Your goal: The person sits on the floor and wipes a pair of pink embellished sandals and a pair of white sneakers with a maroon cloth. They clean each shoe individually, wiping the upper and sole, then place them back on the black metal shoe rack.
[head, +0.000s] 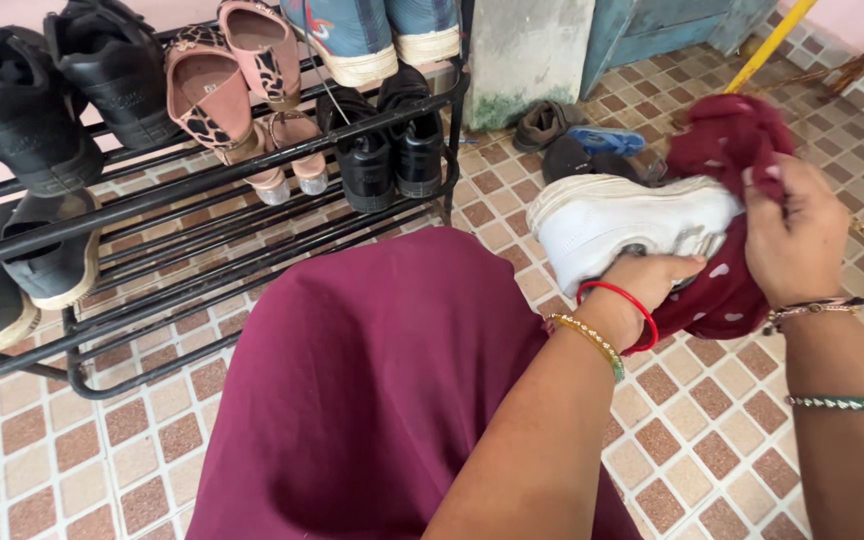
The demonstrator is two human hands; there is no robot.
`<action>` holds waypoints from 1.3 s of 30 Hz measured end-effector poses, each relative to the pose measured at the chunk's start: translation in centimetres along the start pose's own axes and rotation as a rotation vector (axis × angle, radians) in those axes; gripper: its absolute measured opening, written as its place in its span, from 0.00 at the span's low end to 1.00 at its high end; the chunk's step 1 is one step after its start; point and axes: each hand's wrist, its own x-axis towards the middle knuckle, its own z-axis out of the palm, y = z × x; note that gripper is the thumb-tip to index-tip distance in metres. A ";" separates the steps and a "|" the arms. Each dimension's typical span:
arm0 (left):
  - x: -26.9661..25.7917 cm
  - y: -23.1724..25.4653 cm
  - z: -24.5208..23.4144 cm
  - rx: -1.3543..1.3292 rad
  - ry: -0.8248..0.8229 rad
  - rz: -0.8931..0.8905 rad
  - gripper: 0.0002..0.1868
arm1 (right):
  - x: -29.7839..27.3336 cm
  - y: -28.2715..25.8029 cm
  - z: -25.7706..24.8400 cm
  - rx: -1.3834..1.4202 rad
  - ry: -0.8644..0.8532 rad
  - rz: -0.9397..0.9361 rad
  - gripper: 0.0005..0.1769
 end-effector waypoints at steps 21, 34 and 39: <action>-3.9 5.0 -1.3 -1.177 -0.653 -0.038 0.18 | -7.9 -2.3 7.6 1.522 -0.036 0.786 0.30; -5.9 6.9 1.0 -0.509 -0.193 0.330 0.28 | -8.8 -1.1 6.5 2.106 -0.060 0.733 0.32; -6.6 5.7 1.1 0.065 -0.033 0.667 0.35 | -6.7 -6.4 3.7 1.419 0.163 0.803 0.33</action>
